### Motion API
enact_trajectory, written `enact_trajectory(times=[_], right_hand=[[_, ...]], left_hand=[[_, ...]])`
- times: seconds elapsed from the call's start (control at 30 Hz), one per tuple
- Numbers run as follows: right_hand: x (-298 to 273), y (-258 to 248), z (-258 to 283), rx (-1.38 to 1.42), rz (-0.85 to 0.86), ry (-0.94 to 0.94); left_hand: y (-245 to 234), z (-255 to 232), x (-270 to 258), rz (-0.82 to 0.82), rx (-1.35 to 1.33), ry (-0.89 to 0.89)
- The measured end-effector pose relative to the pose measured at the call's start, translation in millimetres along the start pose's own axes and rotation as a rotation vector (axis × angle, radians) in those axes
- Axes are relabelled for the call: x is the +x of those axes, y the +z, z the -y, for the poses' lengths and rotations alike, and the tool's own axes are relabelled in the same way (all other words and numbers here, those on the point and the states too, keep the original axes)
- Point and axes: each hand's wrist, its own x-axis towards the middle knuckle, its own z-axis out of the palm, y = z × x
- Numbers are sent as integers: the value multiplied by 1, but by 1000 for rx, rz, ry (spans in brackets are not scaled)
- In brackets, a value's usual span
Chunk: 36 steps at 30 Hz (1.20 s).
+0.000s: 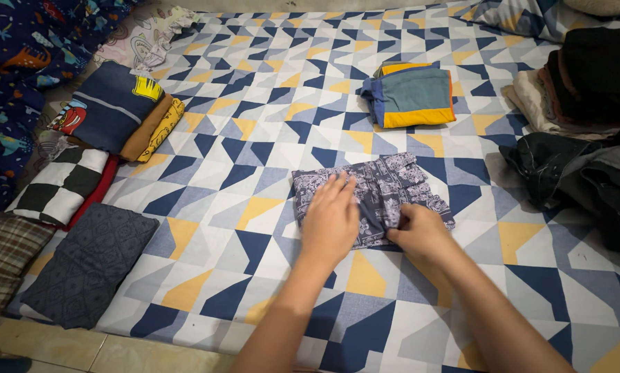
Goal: The person folds a patterned garment and a gray t-shirt by hand on a bed, placing the folded items into a pile.
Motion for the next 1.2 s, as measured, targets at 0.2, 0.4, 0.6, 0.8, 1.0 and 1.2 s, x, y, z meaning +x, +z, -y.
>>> enact_trajectory(times=[0.2, 0.4, 0.6, 0.8, 1.0, 1.2], right_hand=[[40, -50, -16, 376, 65, -134], [83, -32, 28, 368, 70, -13], [113, 8, 34, 143, -77, -39], [141, 28, 5, 158, -213, 24], [130, 35, 7, 6, -365, -245], [97, 12, 27, 0, -255, -329]], left_hand=[[39, 19, 4, -22, 245, 45], [32, 12, 1, 32, 232, 8], [26, 9, 1, 63, 199, -33], [36, 19, -2, -15, 126, -78], [32, 20, -4, 20, 179, -86], [25, 14, -2, 18, 196, -114]])
